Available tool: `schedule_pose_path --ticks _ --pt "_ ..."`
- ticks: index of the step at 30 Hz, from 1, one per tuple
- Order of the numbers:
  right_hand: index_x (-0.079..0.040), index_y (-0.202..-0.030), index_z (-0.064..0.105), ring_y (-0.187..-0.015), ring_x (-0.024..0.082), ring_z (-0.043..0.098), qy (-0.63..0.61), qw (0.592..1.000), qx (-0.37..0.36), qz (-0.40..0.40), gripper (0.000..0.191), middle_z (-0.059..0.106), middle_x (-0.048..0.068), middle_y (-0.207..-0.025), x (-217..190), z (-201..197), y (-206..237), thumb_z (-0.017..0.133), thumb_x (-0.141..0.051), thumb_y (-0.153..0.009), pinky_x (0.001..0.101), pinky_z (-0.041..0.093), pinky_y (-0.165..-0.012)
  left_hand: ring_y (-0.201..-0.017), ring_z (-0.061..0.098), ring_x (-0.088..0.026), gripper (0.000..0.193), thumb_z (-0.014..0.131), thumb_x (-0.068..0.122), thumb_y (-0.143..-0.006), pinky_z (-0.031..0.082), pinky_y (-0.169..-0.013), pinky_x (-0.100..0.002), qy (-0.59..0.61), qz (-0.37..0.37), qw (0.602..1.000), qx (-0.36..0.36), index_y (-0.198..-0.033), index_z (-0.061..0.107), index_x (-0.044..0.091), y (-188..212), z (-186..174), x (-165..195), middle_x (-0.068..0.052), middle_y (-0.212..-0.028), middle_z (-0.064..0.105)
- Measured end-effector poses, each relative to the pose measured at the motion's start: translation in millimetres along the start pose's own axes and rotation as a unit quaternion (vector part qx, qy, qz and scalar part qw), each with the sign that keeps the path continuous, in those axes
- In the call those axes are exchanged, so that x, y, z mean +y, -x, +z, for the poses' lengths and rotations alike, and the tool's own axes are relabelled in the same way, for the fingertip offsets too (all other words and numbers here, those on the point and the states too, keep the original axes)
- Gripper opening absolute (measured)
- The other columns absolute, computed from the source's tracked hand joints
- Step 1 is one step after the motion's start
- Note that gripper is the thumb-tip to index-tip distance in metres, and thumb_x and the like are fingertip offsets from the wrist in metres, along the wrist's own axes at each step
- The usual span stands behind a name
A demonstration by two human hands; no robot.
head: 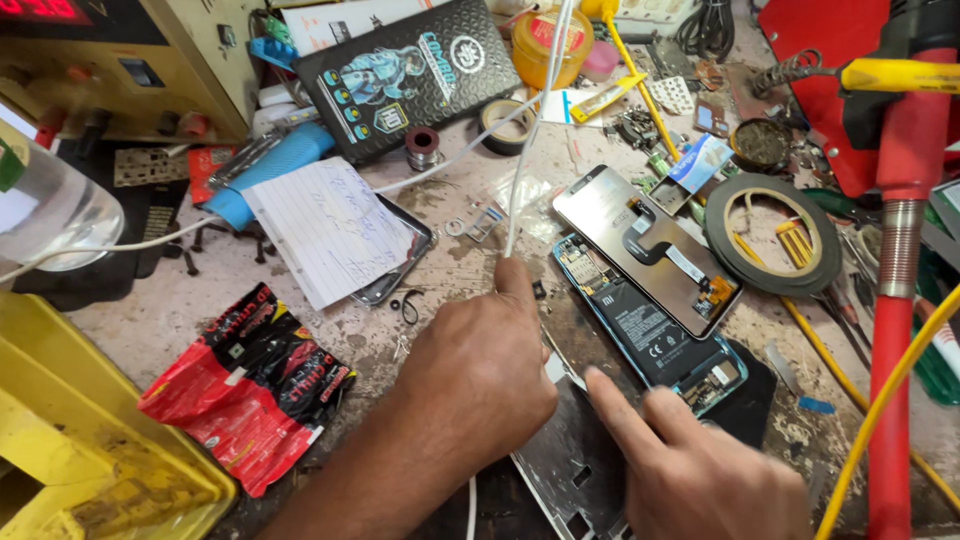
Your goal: The person uses a metal pick to scrape and clean the interior of a white smartphone chassis, then applies adhesive from a tube to the chassis surface. The work is performed on a cluttered bench with other phone parts and tools nearby.
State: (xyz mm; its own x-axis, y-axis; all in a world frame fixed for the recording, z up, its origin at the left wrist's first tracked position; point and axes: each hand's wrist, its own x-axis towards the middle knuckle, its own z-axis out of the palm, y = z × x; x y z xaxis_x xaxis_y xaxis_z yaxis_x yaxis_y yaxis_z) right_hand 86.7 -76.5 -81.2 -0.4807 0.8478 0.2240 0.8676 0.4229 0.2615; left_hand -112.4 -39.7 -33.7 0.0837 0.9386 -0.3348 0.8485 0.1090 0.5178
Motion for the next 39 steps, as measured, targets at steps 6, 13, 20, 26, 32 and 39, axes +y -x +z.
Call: schedule_pose_path --ticks 6,13,20,26,32,39 --pt "-0.038 -0.132 0.072 -0.055 0.021 0.068 -0.041 0.999 -0.002 0.016 0.059 0.062 -0.003 -0.085 -12 -8 -20 0.068 -0.017 -0.077 0.0391 0.055 -0.047 -0.100 0.071 -0.039 0.080 0.066 0.015 -0.086 0.058 -0.089 -0.043 -0.018 -0.009 1.000 0.001 -0.145 0.022 -0.015 -2 5 1 -0.027 -0.096 0.072" --pt "-0.029 -0.128 0.073 -0.057 0.024 0.069 -0.112 0.992 0.062 0.003 0.056 0.062 0.002 -0.081 -18 -19 -31 0.066 -0.010 -0.075 0.0398 0.054 -0.049 -0.092 0.073 -0.041 0.064 0.065 0.020 -0.088 0.059 -0.084 -0.045 -0.012 0.002 1.000 0.017 -0.134 0.035 -0.013 -1 4 1 -0.029 -0.090 0.072" --pt "-0.028 -0.128 0.072 -0.054 0.026 0.068 -0.124 0.991 0.043 0.006 0.052 0.064 0.003 -0.082 -24 -24 -48 0.065 -0.010 -0.080 0.0389 0.054 -0.047 -0.092 0.074 -0.039 0.067 0.065 0.017 -0.091 0.062 -0.083 -0.042 -0.005 -0.011 1.000 -0.013 -0.138 0.031 -0.015 -2 5 1 -0.029 -0.091 0.070" --pt "-0.031 -0.129 0.072 -0.057 0.025 0.069 -0.098 0.995 0.028 0.017 0.055 0.064 0.002 -0.079 -23 -27 -37 0.066 -0.011 -0.078 0.0391 0.055 -0.049 -0.092 0.074 -0.041 0.058 0.067 0.021 -0.089 0.058 -0.086 -0.044 -0.005 0.028 0.999 0.042 -0.125 0.041 -0.016 -2 10 -5 -0.029 -0.087 0.072" --pt "-0.028 -0.127 0.071 -0.057 0.026 0.069 -0.122 0.991 0.049 0.002 0.053 0.064 0.002 -0.081 -22 -19 -44 0.065 -0.010 -0.078 0.0389 0.055 -0.049 -0.092 0.073 -0.041 0.059 0.069 0.017 -0.085 0.058 -0.086 -0.045 0.004 0.026 0.998 0.049 -0.126 0.040 -0.013 -5 12 -6 -0.029 -0.088 0.071" --pt "-0.038 -0.133 0.068 -0.058 0.023 0.070 -0.060 0.997 -0.031 0.023 0.058 0.064 -0.002 -0.084 -13 -21 -29 0.065 -0.016 -0.080 0.0375 0.056 -0.050 -0.090 0.073 -0.042 0.056 0.070 0.022 -0.087 0.059 -0.084 -0.046 0.012 0.020 0.999 0.042 -0.120 0.044 -0.015 -2 10 -6 -0.030 -0.085 0.071"
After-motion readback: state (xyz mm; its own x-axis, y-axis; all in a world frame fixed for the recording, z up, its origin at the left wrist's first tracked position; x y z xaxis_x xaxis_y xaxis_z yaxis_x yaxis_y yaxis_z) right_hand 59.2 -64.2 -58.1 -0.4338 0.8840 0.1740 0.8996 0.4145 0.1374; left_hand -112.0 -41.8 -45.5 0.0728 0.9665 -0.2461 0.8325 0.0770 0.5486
